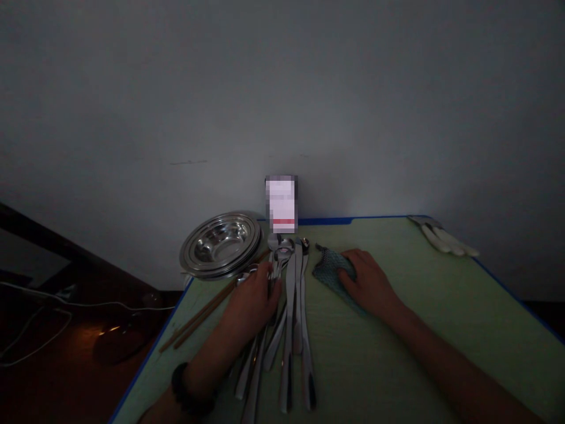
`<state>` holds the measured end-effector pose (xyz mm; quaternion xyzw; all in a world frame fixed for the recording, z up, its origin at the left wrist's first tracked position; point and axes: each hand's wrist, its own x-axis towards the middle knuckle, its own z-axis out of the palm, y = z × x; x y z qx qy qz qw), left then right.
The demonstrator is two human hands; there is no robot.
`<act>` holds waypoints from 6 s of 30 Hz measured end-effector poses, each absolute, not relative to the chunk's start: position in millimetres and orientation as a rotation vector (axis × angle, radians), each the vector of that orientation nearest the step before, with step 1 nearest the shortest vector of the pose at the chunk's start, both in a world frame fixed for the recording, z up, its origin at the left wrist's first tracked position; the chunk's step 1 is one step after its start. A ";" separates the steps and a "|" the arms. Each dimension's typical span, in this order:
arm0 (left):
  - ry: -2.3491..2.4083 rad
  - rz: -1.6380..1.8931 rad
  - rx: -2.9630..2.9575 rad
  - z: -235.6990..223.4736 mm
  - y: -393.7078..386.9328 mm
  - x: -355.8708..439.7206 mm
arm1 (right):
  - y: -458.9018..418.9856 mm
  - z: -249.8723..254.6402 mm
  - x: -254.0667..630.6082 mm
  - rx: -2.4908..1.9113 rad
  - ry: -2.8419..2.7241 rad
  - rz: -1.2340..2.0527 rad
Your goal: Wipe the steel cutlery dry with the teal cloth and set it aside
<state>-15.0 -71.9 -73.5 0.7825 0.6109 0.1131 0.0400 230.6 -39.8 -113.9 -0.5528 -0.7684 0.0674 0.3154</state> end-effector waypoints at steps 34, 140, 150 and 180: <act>1.974 -0.040 2.255 -64.8 -68.6 -28.8 | -40.2 -114.2 231.8 -1.440 -2.045 0.166; 1.738 0.122 2.286 -18.0 -24.9 12.1 | -52.6 -93.2 223.2 -1.388 -2.259 0.168; 1.292 0.113 2.158 38.7 -22.5 22.6 | -8.6 -26.9 262.0 -1.426 -2.154 0.466; 1.433 0.511 2.539 70.9 -56.5 26.4 | -46.1 57.7 212.9 -0.980 -2.107 0.317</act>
